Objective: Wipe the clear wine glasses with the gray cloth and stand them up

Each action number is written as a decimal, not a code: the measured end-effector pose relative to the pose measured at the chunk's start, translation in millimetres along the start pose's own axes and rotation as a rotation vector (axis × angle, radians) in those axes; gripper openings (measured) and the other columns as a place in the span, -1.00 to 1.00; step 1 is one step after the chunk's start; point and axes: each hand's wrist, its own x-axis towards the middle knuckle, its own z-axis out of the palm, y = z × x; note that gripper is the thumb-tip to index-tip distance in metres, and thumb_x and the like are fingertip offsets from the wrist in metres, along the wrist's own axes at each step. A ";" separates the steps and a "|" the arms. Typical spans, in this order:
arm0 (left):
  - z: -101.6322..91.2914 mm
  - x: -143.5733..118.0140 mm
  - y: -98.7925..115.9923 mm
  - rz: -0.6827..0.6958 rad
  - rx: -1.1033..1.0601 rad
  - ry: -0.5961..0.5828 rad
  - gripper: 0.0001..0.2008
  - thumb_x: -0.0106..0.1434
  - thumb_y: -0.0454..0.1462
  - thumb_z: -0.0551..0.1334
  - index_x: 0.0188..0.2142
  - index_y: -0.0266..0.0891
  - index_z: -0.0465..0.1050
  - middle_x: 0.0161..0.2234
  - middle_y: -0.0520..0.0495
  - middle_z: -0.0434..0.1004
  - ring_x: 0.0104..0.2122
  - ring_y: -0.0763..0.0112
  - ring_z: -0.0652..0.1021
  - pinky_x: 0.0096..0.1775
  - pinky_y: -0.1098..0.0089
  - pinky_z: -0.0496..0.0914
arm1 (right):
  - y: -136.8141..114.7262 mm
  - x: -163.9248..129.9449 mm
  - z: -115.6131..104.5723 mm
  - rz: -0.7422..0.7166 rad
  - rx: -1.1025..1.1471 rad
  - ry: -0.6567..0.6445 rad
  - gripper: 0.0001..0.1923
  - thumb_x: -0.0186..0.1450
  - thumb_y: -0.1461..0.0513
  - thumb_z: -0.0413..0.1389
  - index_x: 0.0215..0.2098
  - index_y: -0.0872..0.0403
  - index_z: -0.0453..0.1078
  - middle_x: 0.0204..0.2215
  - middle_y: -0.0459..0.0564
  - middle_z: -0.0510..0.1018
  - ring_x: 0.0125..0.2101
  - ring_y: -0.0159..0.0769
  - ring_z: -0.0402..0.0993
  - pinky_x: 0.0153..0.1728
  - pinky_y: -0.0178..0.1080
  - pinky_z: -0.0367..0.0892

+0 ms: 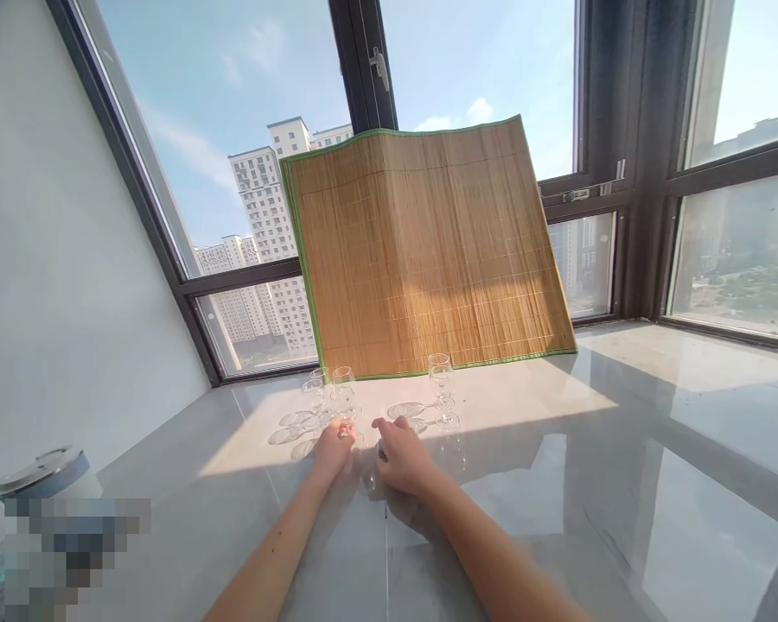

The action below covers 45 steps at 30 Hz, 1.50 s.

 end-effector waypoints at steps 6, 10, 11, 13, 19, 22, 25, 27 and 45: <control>6.4 -6.6 3.8 0.063 -0.017 0.000 -0.75 0.23 -0.27 0.13 -0.16 -0.29 0.50 -0.06 -0.21 0.58 -0.03 0.25 0.52 -0.02 0.37 0.30 | -3.0 -0.9 -11.0 0.119 0.163 -0.061 -0.53 0.31 0.24 -0.10 0.18 0.12 0.14 -0.14 0.12 0.45 -0.08 -0.14 0.28 -0.12 -0.19 0.19; 6.8 -10.8 7.9 0.135 -0.053 -0.009 -0.75 0.26 -0.30 0.08 -0.15 -0.24 0.49 -0.10 -0.14 0.59 -0.12 0.33 0.56 -0.08 0.40 0.33 | -4.8 0.0 -13.1 0.103 0.135 -0.010 -0.47 0.22 0.36 -0.11 0.17 0.19 0.09 -0.13 0.15 0.41 -0.11 -0.17 0.28 -0.08 -0.17 0.20; 6.2 -11.3 8.7 0.159 -0.057 -0.004 -0.74 0.27 -0.32 0.06 -0.16 -0.23 0.49 -0.12 -0.12 0.60 -0.16 0.35 0.56 -0.11 0.40 0.33 | -4.5 0.2 -13.8 0.096 0.119 0.009 -0.45 0.18 0.38 -0.10 0.16 0.20 0.09 -0.11 0.17 0.39 -0.11 -0.17 0.27 -0.08 -0.17 0.21; 4.7 -12.0 9.7 0.209 -0.031 0.025 -0.73 0.25 -0.37 0.05 -0.19 -0.22 0.50 -0.18 -0.09 0.60 -0.23 0.37 0.55 -0.16 0.40 0.34 | -3.2 0.6 -16.1 0.098 0.079 0.048 -0.41 0.12 0.41 -0.07 0.15 0.20 0.09 -0.07 0.19 0.37 -0.10 -0.16 0.27 -0.09 -0.17 0.21; 2.5 -12.9 10.5 0.289 0.037 0.075 -0.74 0.20 -0.43 0.08 -0.24 -0.21 0.51 -0.24 -0.06 0.58 -0.24 0.37 0.51 -0.16 0.41 0.32 | 5.7 -0.1 -27.0 0.291 -0.021 -0.056 -0.33 0.13 0.42 -0.05 0.23 0.22 0.03 -0.30 0.17 0.48 -0.17 -0.02 0.33 -0.28 -0.17 0.23; 2.4 -12.9 9.5 0.293 0.055 0.094 -0.76 0.20 -0.42 0.08 -0.28 -0.21 0.51 -0.26 -0.07 0.57 -0.24 0.35 0.50 -0.18 0.40 0.31 | 10.2 -3.3 -32.9 0.342 -0.086 -0.058 -0.31 0.17 0.37 -0.04 0.28 0.22 0.00 -0.24 0.24 0.49 -0.10 0.07 0.34 -0.28 -0.14 0.23; 2.6 -12.1 8.1 0.286 0.064 0.125 -0.80 0.18 -0.41 0.08 -0.42 -0.21 0.46 -0.28 -0.07 0.57 -0.22 0.33 0.50 -0.18 0.39 0.31 | 12.4 -8.3 -35.9 0.391 -0.177 -0.082 -0.15 0.06 0.34 0.11 0.31 0.14 0.00 -0.07 0.30 0.43 0.02 0.21 0.29 -0.28 -0.11 0.24; 3.2 -11.2 7.3 0.267 0.070 0.137 -0.82 0.17 -0.41 0.09 -0.47 -0.21 0.42 -0.29 -0.07 0.57 -0.22 0.33 0.51 -0.19 0.40 0.31 | 12.4 -10.8 -35.5 0.401 -0.204 -0.111 -0.06 -0.06 0.38 0.17 0.30 0.09 0.05 -0.07 0.30 0.43 -0.01 0.22 0.33 -0.31 -0.13 0.25; -5.8 -20.8 19.5 0.248 0.132 0.099 -0.65 0.19 -0.40 0.05 -0.14 -0.21 0.54 -0.17 -0.12 0.59 -0.13 0.26 0.51 -0.11 0.37 0.29 | -19.2 2.4 -35.8 0.032 0.188 0.212 -0.44 0.20 0.31 0.01 0.15 -0.04 0.00 -0.26 -0.10 0.50 -0.38 -0.33 0.40 -0.34 -0.30 0.19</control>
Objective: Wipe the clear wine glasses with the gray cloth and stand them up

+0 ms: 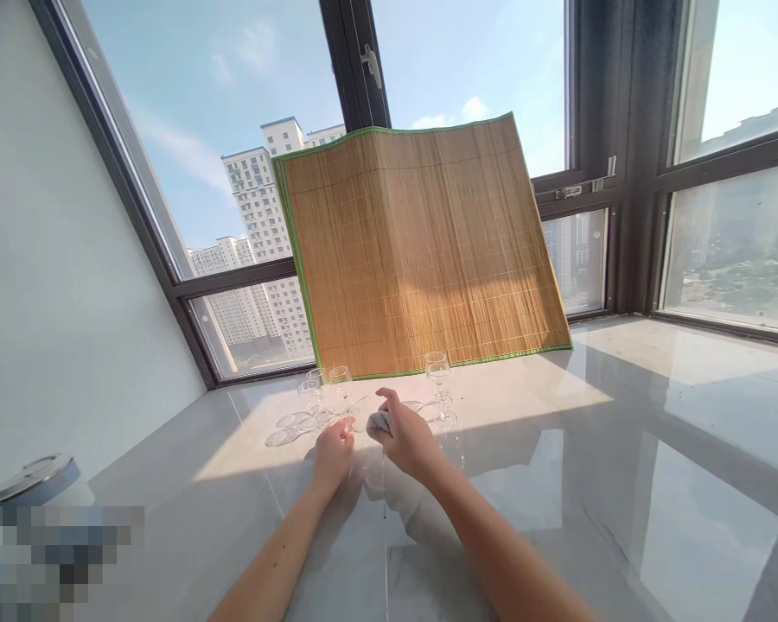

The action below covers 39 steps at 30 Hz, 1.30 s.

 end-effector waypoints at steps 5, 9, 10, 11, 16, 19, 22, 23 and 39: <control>-7.2 -6.3 10.3 0.052 0.235 -0.034 -0.69 0.16 -0.43 0.08 -0.29 -0.16 0.58 -0.30 -0.13 0.54 -0.19 0.20 0.48 -0.09 0.28 0.24 | -7.4 -2.1 0.8 -0.063 0.020 0.037 -0.46 0.17 0.38 -0.03 0.10 -0.04 0.06 -0.31 -0.13 0.51 -0.36 -0.32 0.40 -0.32 -0.30 0.20; -10.6 -12.1 21.3 0.186 0.324 -0.068 -0.69 0.20 -0.45 0.06 -0.38 -0.15 0.56 -0.37 -0.11 0.48 -0.21 0.22 0.43 0.01 0.22 0.18 | -5.4 -1.9 0.5 -0.072 -0.034 0.089 -0.52 0.18 0.38 -0.05 0.06 -0.03 0.13 -0.33 -0.11 0.53 -0.32 -0.30 0.41 -0.31 -0.30 0.20; -10.5 -12.7 22.7 0.213 0.311 -0.062 -0.69 0.21 -0.44 0.06 -0.37 -0.14 0.57 -0.38 -0.10 0.47 -0.22 0.24 0.42 0.03 0.21 0.18 | -2.7 -1.0 0.4 -0.060 -0.040 0.109 -0.52 0.17 0.38 -0.05 0.05 -0.03 0.14 -0.33 -0.12 0.52 -0.33 -0.30 0.41 -0.32 -0.30 0.20; -10.1 -12.9 23.3 0.234 0.289 -0.054 -0.69 0.21 -0.44 0.07 -0.36 -0.13 0.57 -0.38 -0.09 0.47 -0.23 0.25 0.42 0.04 0.21 0.17 | 0.8 0.2 0.3 -0.039 -0.036 0.133 -0.53 0.16 0.38 -0.05 0.04 -0.03 0.15 -0.34 -0.12 0.52 -0.35 -0.31 0.40 -0.34 -0.30 0.20; -4.7 -9.6 18.5 0.271 0.111 -0.028 -0.69 0.14 -0.46 0.10 -0.37 -0.11 0.57 -0.39 -0.04 0.53 -0.23 0.28 0.45 -0.01 0.28 0.22 | 22.6 8.7 0.0 0.143 0.213 0.249 -0.56 0.13 0.31 -0.02 0.00 -0.02 0.12 -0.39 -0.16 0.46 -0.50 -0.37 0.37 -0.46 -0.32 0.25; -2.1 -7.6 16.4 0.237 -0.029 -0.010 -0.76 0.22 -0.35 0.11 -0.34 -0.14 0.57 -0.39 -0.03 0.56 -0.28 0.31 0.47 -0.11 0.34 0.27 | 28.9 10.8 0.7 0.225 0.327 0.286 -0.57 0.10 0.28 -0.01 -0.03 0.00 0.12 -0.44 -0.18 0.42 -0.54 -0.39 0.34 -0.51 -0.34 0.26; -3.2 -7.3 16.7 0.135 -0.105 -0.035 -0.74 0.30 -0.18 0.10 -0.28 -0.18 0.56 -0.47 -0.02 0.54 -0.40 0.36 0.47 -0.29 0.41 0.27 | 26.0 9.3 3.3 0.239 0.365 0.259 -0.55 0.08 0.27 0.00 -0.04 0.01 0.12 -0.46 -0.19 0.41 -0.53 -0.39 0.34 -0.51 -0.34 0.27; -4.4 -7.4 16.9 0.100 -0.083 -0.046 -0.72 0.31 -0.14 0.09 -0.29 -0.18 0.55 -0.51 -0.01 0.51 -0.44 0.37 0.46 -0.34 0.43 0.24 | 23.5 8.5 4.4 0.234 0.385 0.240 -0.54 0.08 0.27 0.01 -0.03 0.00 0.12 -0.45 -0.19 0.41 -0.52 -0.38 0.35 -0.51 -0.34 0.28; -6.0 -7.0 10.6 0.217 0.218 0.028 -0.76 0.22 -0.40 0.14 -0.39 -0.12 0.57 -0.47 -0.01 0.45 -0.28 0.30 0.39 -0.18 0.36 0.18 | 30.4 8.2 2.5 0.248 0.382 0.336 -0.55 0.08 0.26 0.02 -0.03 0.00 0.16 -0.44 -0.16 0.43 -0.56 -0.39 0.31 -0.56 -0.34 0.23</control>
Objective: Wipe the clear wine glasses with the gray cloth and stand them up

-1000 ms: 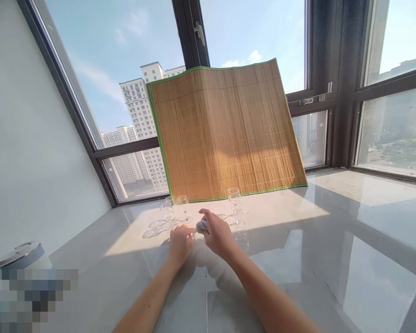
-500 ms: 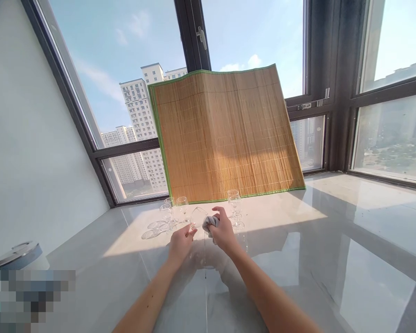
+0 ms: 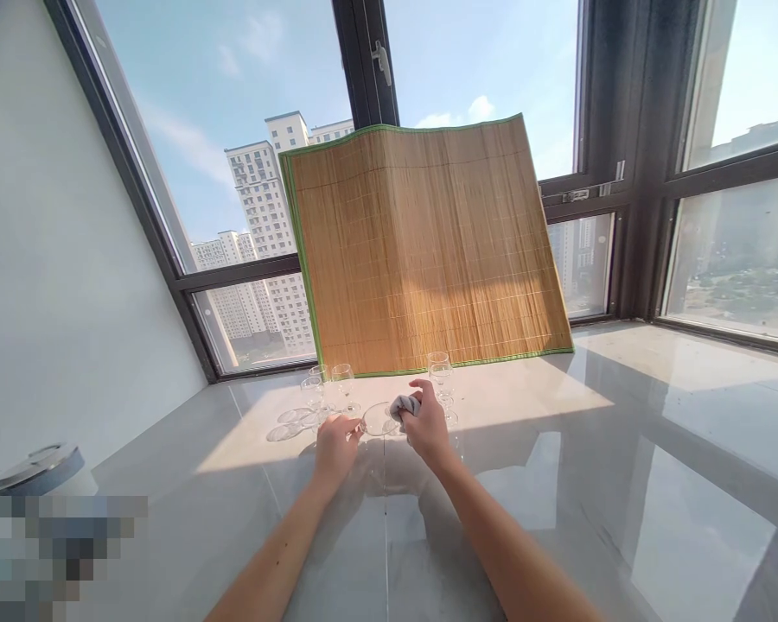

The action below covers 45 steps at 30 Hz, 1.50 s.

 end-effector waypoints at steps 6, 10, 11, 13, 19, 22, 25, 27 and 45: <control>-2.2 1.1 -2.3 0.068 -0.010 -0.012 -0.76 0.22 -0.40 0.18 -0.29 -0.09 0.59 -0.46 -0.02 0.47 -0.27 0.29 0.41 -0.21 0.38 0.18 | -4.4 -2.8 3.4 0.030 0.062 -0.191 -0.47 -0.01 0.29 0.04 -0.03 0.00 0.18 -0.51 -0.21 0.40 -0.57 -0.41 0.27 -0.58 -0.37 0.20; -3.5 1.3 -3.8 0.055 -0.013 -0.009 -0.76 0.22 -0.39 0.17 -0.26 -0.09 0.60 -0.45 -0.03 0.49 -0.25 0.28 0.42 -0.21 0.37 0.19 | -15.0 -4.5 -1.6 0.092 0.141 -0.275 -0.55 0.05 0.23 0.04 -0.05 0.00 0.23 -0.51 -0.19 0.39 -0.56 -0.39 0.27 -0.56 -0.35 0.23; -3.6 1.3 -3.7 0.046 -0.013 -0.009 -0.76 0.23 -0.38 0.17 -0.26 -0.09 0.60 -0.45 -0.03 0.49 -0.26 0.28 0.42 -0.21 0.37 0.19 | -17.2 -4.9 -2.2 0.101 0.173 -0.284 -0.59 0.10 0.20 0.03 -0.06 0.00 0.23 -0.50 -0.17 0.38 -0.54 -0.38 0.28 -0.54 -0.33 0.25; -3.9 1.1 -3.0 0.032 -0.007 -0.010 -0.78 0.25 -0.35 0.17 -0.27 -0.09 0.60 -0.46 -0.03 0.49 -0.26 0.27 0.42 -0.22 0.36 0.19 | -19.3 -5.3 -1.8 0.112 0.211 -0.269 -0.64 0.17 0.13 -0.01 -0.06 0.02 0.23 -0.48 -0.14 0.39 -0.50 -0.34 0.31 -0.50 -0.30 0.27; -4.7 0.7 -0.3 0.035 0.029 -0.007 -0.81 0.22 -0.35 0.21 -0.26 -0.10 0.59 -0.46 -0.02 0.50 -0.26 0.26 0.41 -0.22 0.36 0.18 | -2.9 0.1 6.8 0.216 0.089 -0.097 -0.40 0.18 0.11 -0.01 0.15 0.03 -0.04 -0.30 -0.05 0.47 -0.43 -0.29 0.41 -0.40 -0.24 0.30; -5.4 0.5 0.9 0.074 0.062 -0.004 -0.80 0.22 -0.36 0.21 -0.24 -0.08 0.59 -0.44 -0.02 0.51 -0.25 0.25 0.42 -0.19 0.34 0.18 | 8.5 1.7 7.6 0.268 -0.062 -0.082 -0.30 0.15 0.17 0.01 0.21 0.05 -0.12 -0.40 -0.09 0.46 -0.55 -0.30 0.37 -0.47 -0.26 0.23; -5.7 0.1 2.5 0.111 0.094 -0.010 -0.80 0.20 -0.37 0.22 -0.27 -0.08 0.59 -0.45 -0.02 0.50 -0.25 0.25 0.42 -0.18 0.32 0.17 | 13.8 -0.5 5.5 0.197 -0.207 -0.071 -0.30 0.14 0.22 0.01 0.22 0.05 -0.08 -0.47 -0.13 0.42 -0.61 -0.31 0.32 -0.51 -0.28 0.18; -5.7 -0.3 3.5 0.113 0.101 -0.010 -0.82 0.20 -0.37 0.22 -0.30 -0.10 0.58 -0.47 -0.01 0.49 -0.27 0.26 0.41 -0.18 0.32 0.17 | 13.0 -2.7 4.0 0.085 -0.276 -0.030 -0.31 0.15 0.22 0.01 0.22 0.02 -0.08 -0.38 -0.10 0.44 -0.56 -0.31 0.36 -0.51 -0.29 0.17; -2.7 4.7 -3.6 0.062 -0.168 -0.031 -0.81 0.22 -0.32 0.20 -0.29 -0.13 0.61 -0.50 -0.03 0.44 -0.28 0.30 0.38 -0.26 0.41 0.20 | -12.5 -3.4 -1.5 -0.011 0.168 -0.248 -0.51 -0.01 0.32 -0.03 -0.07 0.01 0.19 -0.54 -0.21 0.38 -0.61 -0.45 0.16 -0.61 -0.38 0.11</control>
